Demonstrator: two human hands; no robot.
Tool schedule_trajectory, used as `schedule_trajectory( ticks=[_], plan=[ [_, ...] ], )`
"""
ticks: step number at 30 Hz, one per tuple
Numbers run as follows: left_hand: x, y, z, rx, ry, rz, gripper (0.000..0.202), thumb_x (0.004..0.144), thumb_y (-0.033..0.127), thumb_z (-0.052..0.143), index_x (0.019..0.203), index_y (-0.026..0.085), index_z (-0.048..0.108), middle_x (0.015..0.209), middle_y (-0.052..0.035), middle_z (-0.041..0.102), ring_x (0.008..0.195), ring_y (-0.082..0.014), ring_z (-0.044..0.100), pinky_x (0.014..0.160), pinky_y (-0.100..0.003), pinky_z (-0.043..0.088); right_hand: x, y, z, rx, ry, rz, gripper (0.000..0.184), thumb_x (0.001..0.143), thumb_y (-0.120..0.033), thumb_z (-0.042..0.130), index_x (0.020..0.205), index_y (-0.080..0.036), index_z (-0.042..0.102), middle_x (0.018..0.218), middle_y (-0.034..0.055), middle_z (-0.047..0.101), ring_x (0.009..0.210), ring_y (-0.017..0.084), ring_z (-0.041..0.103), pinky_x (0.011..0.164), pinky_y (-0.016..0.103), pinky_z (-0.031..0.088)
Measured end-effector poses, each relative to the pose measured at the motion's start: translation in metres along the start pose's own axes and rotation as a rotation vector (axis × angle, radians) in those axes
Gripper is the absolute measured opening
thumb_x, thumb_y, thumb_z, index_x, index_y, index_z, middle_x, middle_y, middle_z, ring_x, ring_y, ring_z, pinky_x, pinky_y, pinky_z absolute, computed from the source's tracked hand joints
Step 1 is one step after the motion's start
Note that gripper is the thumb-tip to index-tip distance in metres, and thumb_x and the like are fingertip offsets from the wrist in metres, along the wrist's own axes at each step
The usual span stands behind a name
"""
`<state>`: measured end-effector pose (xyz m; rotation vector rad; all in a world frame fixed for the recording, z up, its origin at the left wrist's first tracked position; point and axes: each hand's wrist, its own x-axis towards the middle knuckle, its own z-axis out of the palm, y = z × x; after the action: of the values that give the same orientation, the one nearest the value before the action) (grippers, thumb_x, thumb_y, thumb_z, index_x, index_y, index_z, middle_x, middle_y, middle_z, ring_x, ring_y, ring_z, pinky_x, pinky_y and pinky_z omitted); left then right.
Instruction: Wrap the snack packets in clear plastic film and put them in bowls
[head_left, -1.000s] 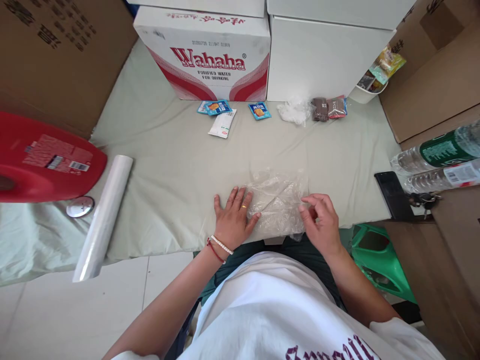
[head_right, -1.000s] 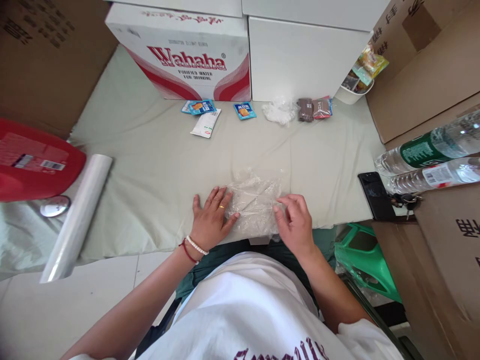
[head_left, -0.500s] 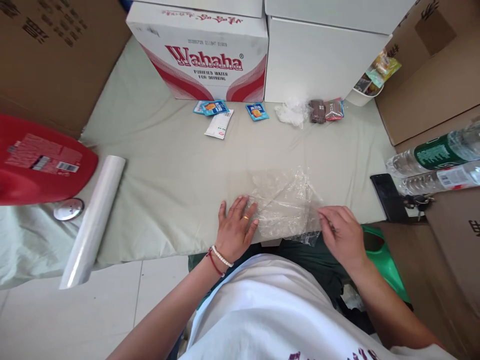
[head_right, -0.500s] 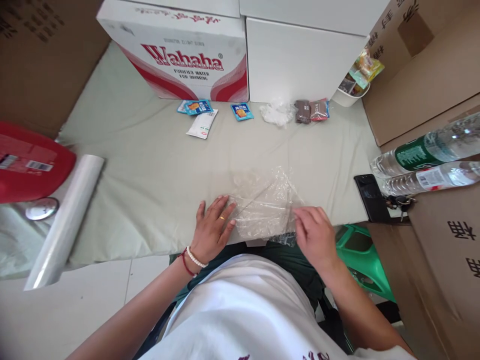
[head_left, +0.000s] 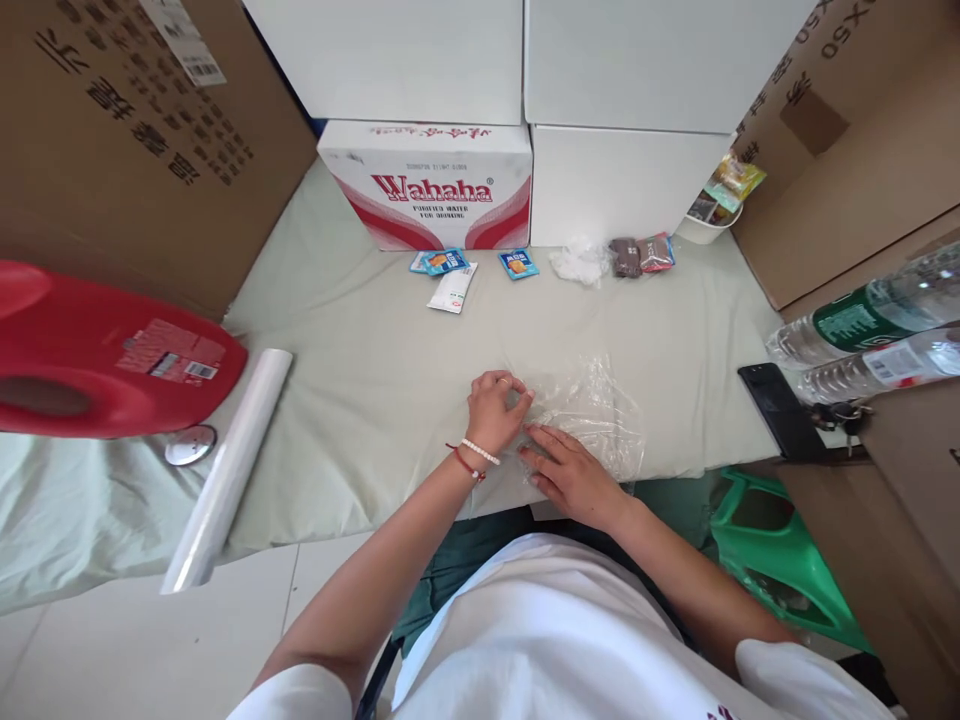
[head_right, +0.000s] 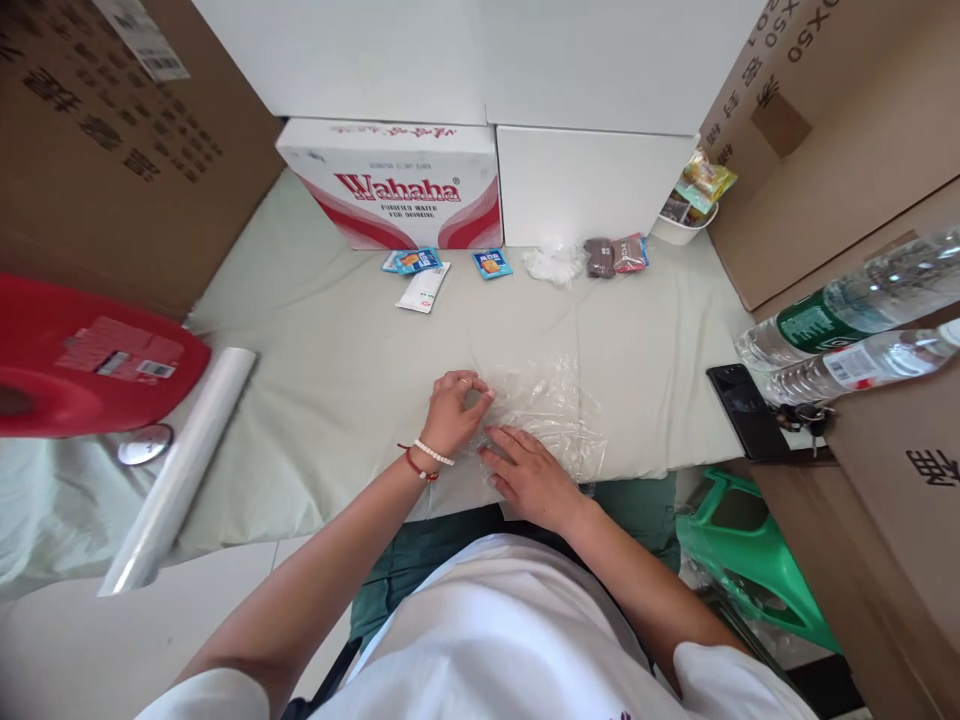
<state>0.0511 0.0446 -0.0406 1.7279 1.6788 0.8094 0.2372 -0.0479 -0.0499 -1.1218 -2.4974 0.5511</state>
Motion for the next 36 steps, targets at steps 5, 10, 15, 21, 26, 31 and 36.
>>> schedule_trajectory(
  ticks=[5,10,15,21,26,31,36],
  plan=[
    [0.006,-0.002,-0.004,-0.289,0.03,-0.069,0.033,0.105,0.053,0.035,0.107,0.024,0.051,0.111,-0.0057,0.066,0.073,-0.0152,0.071,0.069,-0.031,0.056,-0.005,0.016,0.0,0.006,0.112,0.094,0.048,0.107,-0.024,0.047,0.155,-0.023,0.052,0.168,0.0136,0.041,0.155,0.029,0.039,0.123,0.057,0.043],
    [-0.01,-0.006,-0.012,-0.244,0.06,-0.279,0.042,0.099,0.063,0.047,0.113,0.023,0.046,0.102,-0.0054,0.071,0.064,-0.017,0.07,0.07,-0.034,0.054,0.021,0.027,0.005,0.074,0.161,0.112,0.066,0.105,-0.026,0.052,0.167,-0.025,0.03,0.166,0.0163,0.042,0.154,0.031,0.04,0.123,0.058,0.041],
    [-0.018,-0.007,-0.01,-0.11,0.014,-0.225,0.066,0.075,0.033,0.08,0.132,0.018,0.05,0.12,-0.0092,0.068,0.062,-0.0115,0.063,0.075,-0.034,0.054,0.034,0.029,0.008,0.145,0.194,0.075,0.083,0.102,-0.029,0.059,0.171,-0.025,0.013,0.167,0.0187,0.038,0.155,0.031,0.038,0.123,0.058,0.041],
    [0.001,-0.027,-0.033,-0.23,-0.087,-0.214,0.023,0.075,0.029,0.071,0.095,0.018,0.067,0.09,-0.0025,0.07,0.065,-0.0121,0.06,0.066,-0.028,0.051,0.016,0.027,0.002,0.122,0.173,0.055,0.046,0.103,-0.035,0.06,0.146,-0.022,0.06,0.161,0.0178,0.049,0.148,0.032,0.046,0.118,0.057,0.046],
    [0.007,-0.03,-0.056,-0.149,0.103,-0.246,0.021,0.078,0.034,0.068,0.094,0.021,0.066,0.095,-0.0022,0.069,0.063,-0.0119,0.055,0.069,-0.029,0.048,0.015,0.022,-0.002,0.018,0.056,-0.007,0.038,0.104,-0.034,0.058,0.14,-0.025,0.067,0.153,0.0105,0.06,0.15,0.03,0.045,0.121,0.058,0.042],
    [-0.027,-0.016,-0.058,0.118,0.066,-0.278,0.055,0.097,0.061,0.044,0.056,0.024,0.049,0.055,-0.001,0.052,0.058,-0.0177,0.049,0.062,-0.031,0.034,0.016,0.021,-0.001,-0.016,0.048,0.016,0.049,0.106,-0.037,0.056,0.153,-0.024,0.056,0.161,0.0097,0.052,0.152,0.029,0.042,0.124,0.056,0.039],
    [-0.049,-0.001,-0.033,0.233,-0.181,-0.323,0.057,0.09,0.066,0.054,0.051,0.025,0.049,0.054,-0.0055,0.056,0.058,-0.022,0.053,0.061,-0.032,0.027,0.015,0.021,-0.001,-0.016,0.02,0.013,0.054,0.105,-0.04,0.057,0.157,-0.026,0.05,0.163,0.0089,0.049,0.153,0.03,0.041,0.125,0.058,0.038]
  ],
)
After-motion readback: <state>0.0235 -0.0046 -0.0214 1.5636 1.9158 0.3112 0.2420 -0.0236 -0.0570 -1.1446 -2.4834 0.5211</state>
